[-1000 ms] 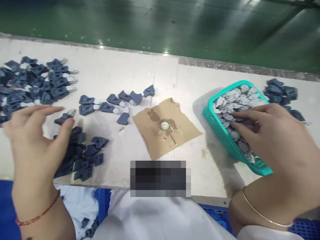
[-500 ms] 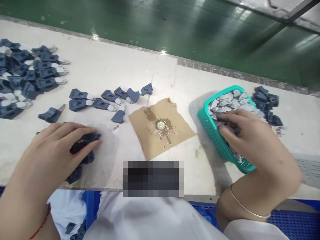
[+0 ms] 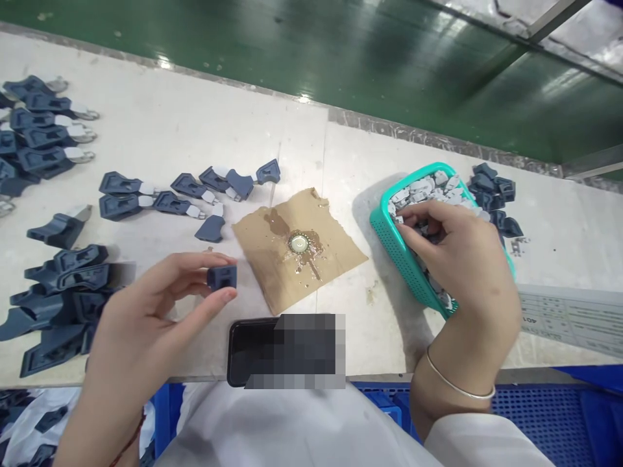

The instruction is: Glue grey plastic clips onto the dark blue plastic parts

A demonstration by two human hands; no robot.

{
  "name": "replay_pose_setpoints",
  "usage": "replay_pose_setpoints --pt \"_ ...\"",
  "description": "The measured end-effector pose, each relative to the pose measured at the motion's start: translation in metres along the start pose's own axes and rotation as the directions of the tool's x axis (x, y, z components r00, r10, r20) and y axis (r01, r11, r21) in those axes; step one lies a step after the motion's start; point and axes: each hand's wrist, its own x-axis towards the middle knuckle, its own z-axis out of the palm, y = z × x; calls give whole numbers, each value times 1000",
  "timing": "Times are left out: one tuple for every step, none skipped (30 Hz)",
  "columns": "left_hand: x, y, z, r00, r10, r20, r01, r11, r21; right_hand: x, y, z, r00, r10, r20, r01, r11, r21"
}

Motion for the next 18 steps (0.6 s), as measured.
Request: replay_pose_setpoints --pt "0 0 3 999 -33 35 35 997 -65 -1 0 -1 1000 14 -13 -14 999 33" --pt "1 -1 5 996 -55 65 63 990 -129 -1 -1 -1 999 25 -23 -23 996 83" --pt "2 -1 7 993 -68 92 84 978 -190 -2 -2 -2 999 30 -29 -25 988 153" --pt "2 -2 9 991 -75 112 101 965 -244 -3 -3 -1 999 23 -33 -14 969 247" --pt "3 -1 11 989 -76 127 111 950 -291 -5 -5 -1 999 11 -43 5 936 353" --pt "4 -1 13 987 -81 140 124 937 -326 -6 -7 -1 998 -1 -61 29 890 456" --pt "4 -1 15 983 -93 156 143 926 -351 -8 -10 -1 996 -9 -89 56 839 542" --pt "4 -1 17 978 -111 174 169 914 -368 -10 -13 0 992 -10 -122 82 792 605" --pt "4 -1 19 972 -132 195 200 901 -385 -12 -17 0 988 -8 -151 105 756 646" --pt "4 -2 20 965 -151 214 228 888 -400 -14 -20 0 985 -10 -172 125 729 673" --pt "4 -4 21 960 -161 230 247 875 -416 -16 -23 0 983 -14 -181 138 707 694" --pt "4 -6 22 957 -153 247 250 867 -431 -18 -26 1 984 -21 -178 145 680 718" --pt "5 -8 23 956 -130 265 240 864 -443 -19 -29 1 986 -32 -162 144 650 746" --pt "5 -11 23 954 -98 282 222 864 -452 -21 -31 2 991 -43 -130 128 616 777" --pt "6 -14 24 952 -65 301 204 865 -459 -22 -34 4 995 -55 -81 98 582 808" --pt "7 -15 25 946 -38 322 192 866 -462 -23 -37 6 998 -65 -23 54 549 834" --pt "7 -17 25 938 -24 347 194 864 -464 -24 -40 9 997 -75 37 7 519 855" --pt "8 -17 27 929 -20 370 205 860 -468 -25 -43 12 992 -91 91 -35 489 872"
